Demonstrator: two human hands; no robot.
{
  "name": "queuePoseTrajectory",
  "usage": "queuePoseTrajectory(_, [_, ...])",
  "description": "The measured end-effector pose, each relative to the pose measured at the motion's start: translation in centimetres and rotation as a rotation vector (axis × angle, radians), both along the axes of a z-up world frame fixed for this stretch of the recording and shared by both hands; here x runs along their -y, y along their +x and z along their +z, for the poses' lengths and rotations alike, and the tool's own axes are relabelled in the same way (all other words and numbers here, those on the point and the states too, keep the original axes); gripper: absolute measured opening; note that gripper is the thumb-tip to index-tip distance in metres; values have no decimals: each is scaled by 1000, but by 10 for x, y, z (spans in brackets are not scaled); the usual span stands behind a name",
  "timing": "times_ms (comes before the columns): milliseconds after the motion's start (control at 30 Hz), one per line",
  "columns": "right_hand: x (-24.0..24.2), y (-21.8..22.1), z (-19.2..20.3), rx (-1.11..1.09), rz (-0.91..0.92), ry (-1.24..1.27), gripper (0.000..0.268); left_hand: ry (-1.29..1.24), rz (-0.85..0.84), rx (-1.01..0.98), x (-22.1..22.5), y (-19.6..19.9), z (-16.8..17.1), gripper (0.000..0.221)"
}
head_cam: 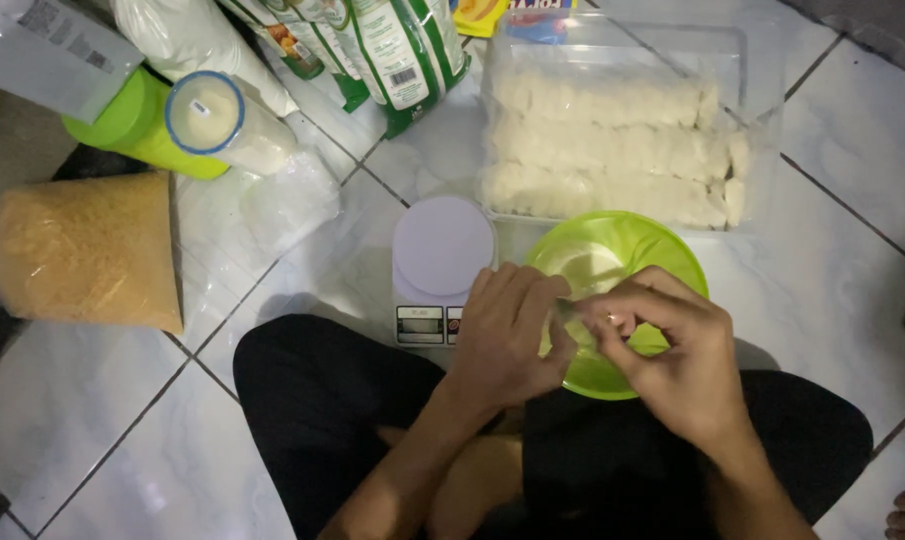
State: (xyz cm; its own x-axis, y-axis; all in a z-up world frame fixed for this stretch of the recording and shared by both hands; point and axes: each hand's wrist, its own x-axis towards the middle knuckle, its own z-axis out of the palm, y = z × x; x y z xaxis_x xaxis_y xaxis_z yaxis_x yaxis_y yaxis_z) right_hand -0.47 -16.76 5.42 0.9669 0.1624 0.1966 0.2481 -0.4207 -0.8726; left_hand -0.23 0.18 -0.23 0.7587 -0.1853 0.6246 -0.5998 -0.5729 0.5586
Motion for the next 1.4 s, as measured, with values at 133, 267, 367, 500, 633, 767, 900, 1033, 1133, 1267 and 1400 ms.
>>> queuePoseTrajectory(133, [6, 2, -4, -14, 7, 36, 28, -88, -36, -94, -4, 0, 2, 42])
queuePoseTrajectory(267, [3, 3, 9, 59, 35, -30, 20, -237, -109, -208, -8, -3, 8, 40])
queuePoseTrajectory(367, [15, 6, 13, 98, 77, -82, 18, -275, -122, -364, -14, -5, 21, 38])
queuePoseTrajectory(500, [21, 13, 14, 20, 63, -269, 6, -332, -84, -553, -23, -8, 33, 34])
queuePoseTrajectory(633, [11, 28, -28, -275, 179, -612, 19, -544, -158, -495, -32, -4, 28, 43])
queuePoseTrajectory(767, [9, 28, -91, -123, 362, -1279, 15, -562, -164, -490, -35, -3, 34, 35])
queuePoseTrajectory(900, [8, 22, -123, 104, 415, -1450, 20, -566, -154, -452, -38, -4, 41, 41])
queuePoseTrajectory(1033, [10, 30, -106, -25, 340, -1425, 19, -579, -154, -432, -43, -5, 37, 41])
queuePoseTrajectory(1133, [14, 35, -91, 130, 339, -1556, 15, -560, -129, -404, -45, -3, 32, 45])
queuePoseTrajectory(1267, [5, 38, -112, 251, 278, -1628, 21, -595, -208, -412, -44, -2, 28, 52])
queuePoseTrajectory(1400, [2, 36, -140, 213, 390, -1535, 22, -516, -166, -416, -49, -3, 40, 48])
